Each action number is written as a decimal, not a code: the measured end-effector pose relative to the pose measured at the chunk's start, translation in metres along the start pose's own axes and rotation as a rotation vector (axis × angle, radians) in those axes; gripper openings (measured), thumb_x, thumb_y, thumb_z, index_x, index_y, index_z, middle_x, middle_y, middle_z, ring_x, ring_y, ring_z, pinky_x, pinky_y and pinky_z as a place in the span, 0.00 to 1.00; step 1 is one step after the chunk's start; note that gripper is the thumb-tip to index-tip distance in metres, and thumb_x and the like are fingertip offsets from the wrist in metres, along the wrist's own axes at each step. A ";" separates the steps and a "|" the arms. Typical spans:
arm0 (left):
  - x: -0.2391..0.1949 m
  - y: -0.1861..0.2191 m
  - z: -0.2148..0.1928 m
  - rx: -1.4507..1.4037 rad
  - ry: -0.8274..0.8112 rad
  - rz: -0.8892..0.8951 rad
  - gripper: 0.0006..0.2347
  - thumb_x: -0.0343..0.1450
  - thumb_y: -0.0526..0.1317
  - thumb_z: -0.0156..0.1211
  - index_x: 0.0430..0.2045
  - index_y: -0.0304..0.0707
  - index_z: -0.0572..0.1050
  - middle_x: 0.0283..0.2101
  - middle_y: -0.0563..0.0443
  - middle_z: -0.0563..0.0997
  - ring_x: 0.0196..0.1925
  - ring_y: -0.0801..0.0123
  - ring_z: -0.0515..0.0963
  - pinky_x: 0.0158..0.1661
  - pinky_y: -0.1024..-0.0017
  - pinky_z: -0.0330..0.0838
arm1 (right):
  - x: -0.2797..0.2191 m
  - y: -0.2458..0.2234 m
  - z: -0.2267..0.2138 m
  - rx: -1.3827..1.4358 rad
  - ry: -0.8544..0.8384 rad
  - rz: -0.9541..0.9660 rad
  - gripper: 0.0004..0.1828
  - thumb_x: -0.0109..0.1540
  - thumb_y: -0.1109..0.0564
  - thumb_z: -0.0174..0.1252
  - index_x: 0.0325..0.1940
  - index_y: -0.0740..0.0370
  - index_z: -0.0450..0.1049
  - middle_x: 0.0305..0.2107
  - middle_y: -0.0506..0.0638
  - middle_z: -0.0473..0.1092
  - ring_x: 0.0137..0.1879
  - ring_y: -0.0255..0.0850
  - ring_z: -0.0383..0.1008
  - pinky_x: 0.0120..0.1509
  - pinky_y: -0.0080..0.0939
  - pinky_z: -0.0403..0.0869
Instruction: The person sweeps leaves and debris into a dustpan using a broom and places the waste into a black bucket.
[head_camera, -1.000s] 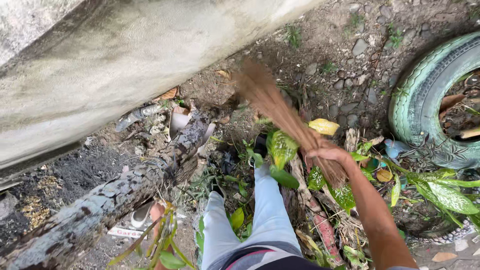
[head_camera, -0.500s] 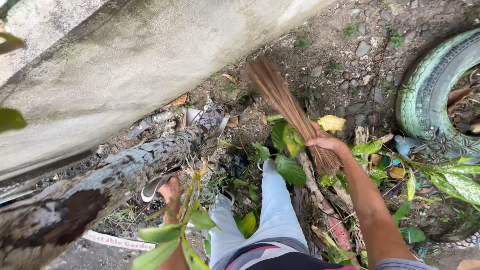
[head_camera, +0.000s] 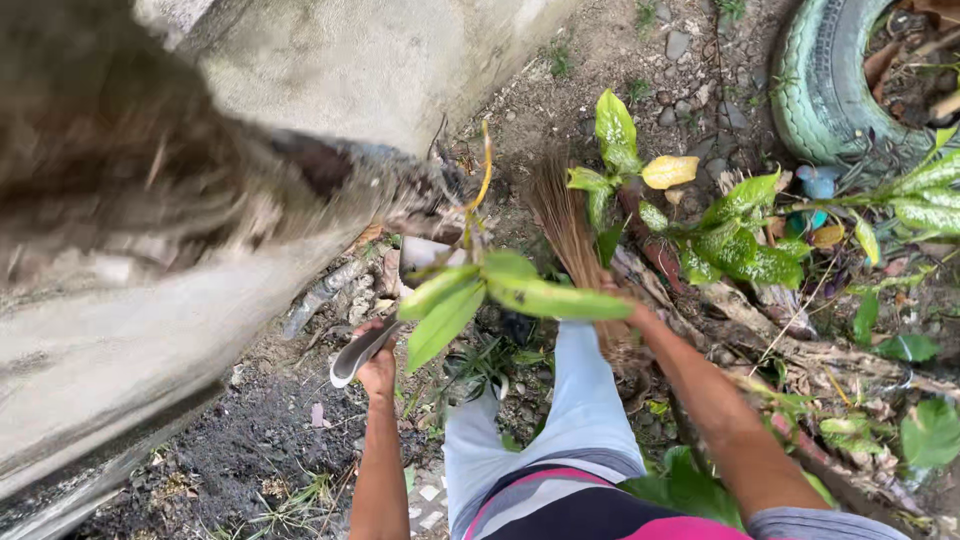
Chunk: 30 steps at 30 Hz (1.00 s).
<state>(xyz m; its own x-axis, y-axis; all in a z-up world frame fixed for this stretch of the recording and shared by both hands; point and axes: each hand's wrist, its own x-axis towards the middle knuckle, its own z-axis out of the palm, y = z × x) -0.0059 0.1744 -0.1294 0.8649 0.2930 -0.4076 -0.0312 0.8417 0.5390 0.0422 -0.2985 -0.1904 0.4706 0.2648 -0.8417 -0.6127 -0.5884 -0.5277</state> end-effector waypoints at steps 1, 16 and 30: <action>-0.006 0.004 -0.008 0.208 -0.024 0.050 0.07 0.72 0.33 0.62 0.40 0.37 0.72 0.48 0.45 0.77 0.54 0.59 0.77 0.50 0.58 0.76 | 0.000 -0.009 0.029 0.065 0.024 0.041 0.53 0.51 0.41 0.65 0.75 0.62 0.52 0.62 0.65 0.65 0.66 0.57 0.69 0.68 0.50 0.70; -0.058 0.139 -0.142 1.180 0.070 0.268 0.12 0.61 0.23 0.62 0.34 0.36 0.75 0.43 0.50 0.79 0.46 0.71 0.77 0.50 0.72 0.72 | 0.065 -0.066 0.184 0.026 0.102 0.019 0.61 0.49 0.54 0.66 0.78 0.62 0.38 0.64 0.63 0.57 0.58 0.54 0.72 0.63 0.49 0.74; -0.137 0.211 -0.171 1.039 0.234 0.343 0.12 0.62 0.23 0.64 0.36 0.37 0.76 0.47 0.50 0.82 0.49 0.70 0.80 0.49 0.72 0.75 | 0.083 -0.073 0.189 -0.021 0.087 -0.182 0.63 0.48 0.55 0.69 0.78 0.58 0.37 0.62 0.63 0.61 0.68 0.54 0.64 0.74 0.51 0.64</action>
<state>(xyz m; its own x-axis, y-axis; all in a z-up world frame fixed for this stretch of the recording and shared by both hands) -0.2163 0.3898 -0.0858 0.7716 0.6073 -0.1894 0.2788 -0.0551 0.9588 0.0059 -0.0897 -0.2435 0.6258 0.3023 -0.7190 -0.4991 -0.5531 -0.6670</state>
